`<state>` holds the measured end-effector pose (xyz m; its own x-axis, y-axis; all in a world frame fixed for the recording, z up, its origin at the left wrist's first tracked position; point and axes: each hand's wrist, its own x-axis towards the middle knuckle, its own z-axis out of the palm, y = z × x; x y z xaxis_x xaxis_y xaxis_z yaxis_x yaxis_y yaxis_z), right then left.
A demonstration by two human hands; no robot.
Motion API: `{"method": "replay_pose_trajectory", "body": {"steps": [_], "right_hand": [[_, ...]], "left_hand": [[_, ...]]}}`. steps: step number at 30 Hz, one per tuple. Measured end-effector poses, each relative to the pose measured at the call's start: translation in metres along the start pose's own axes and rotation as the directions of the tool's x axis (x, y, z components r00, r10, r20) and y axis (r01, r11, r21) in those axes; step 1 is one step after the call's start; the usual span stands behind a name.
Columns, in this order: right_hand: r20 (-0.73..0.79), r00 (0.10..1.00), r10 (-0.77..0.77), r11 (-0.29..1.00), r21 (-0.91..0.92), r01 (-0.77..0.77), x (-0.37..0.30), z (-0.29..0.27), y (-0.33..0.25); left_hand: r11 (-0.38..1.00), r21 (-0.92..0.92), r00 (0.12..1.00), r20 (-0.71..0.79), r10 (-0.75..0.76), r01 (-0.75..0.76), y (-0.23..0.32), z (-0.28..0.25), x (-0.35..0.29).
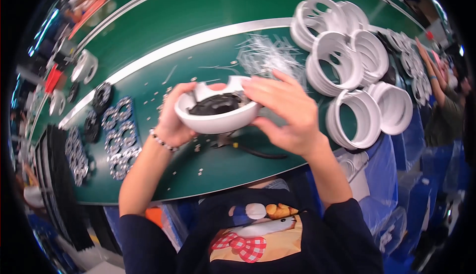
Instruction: Assembling electronic fixture components into plastic housings on a production line.
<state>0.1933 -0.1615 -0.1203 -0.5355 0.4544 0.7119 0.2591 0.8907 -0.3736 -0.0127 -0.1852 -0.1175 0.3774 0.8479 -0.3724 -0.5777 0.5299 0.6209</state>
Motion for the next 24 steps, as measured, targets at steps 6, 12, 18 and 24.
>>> {"method": "replay_pose_trajectory", "body": {"steps": [6, 12, 18, 24], "right_hand": [[-0.097, 0.954, 0.282, 0.917, -0.267, -0.298, -0.032, -0.059, -0.025], [-0.103, 0.781, 0.616, 0.607, -0.569, -0.554, -0.101, -0.106, -0.036], [-0.108, 0.901, 0.421, 0.726, -0.555, -0.406, -0.119, -0.090, -0.026], [-0.285, 0.946, 0.153, 0.622, -0.716, -0.316, -0.093, -0.085, -0.050]], "left_hand": [[0.861, 0.421, 0.865, -0.273, 0.420, -0.286, 0.063, -0.053, 0.037], [0.858, 0.302, 0.800, -0.327, 0.503, -0.415, 0.098, -0.082, 0.139], [0.827, 0.395, 0.713, -0.433, 0.551, -0.400, 0.106, -0.109, 0.147], [-0.251, 0.947, 0.452, 0.137, 0.881, 0.202, 0.145, -0.163, 0.064]]}}
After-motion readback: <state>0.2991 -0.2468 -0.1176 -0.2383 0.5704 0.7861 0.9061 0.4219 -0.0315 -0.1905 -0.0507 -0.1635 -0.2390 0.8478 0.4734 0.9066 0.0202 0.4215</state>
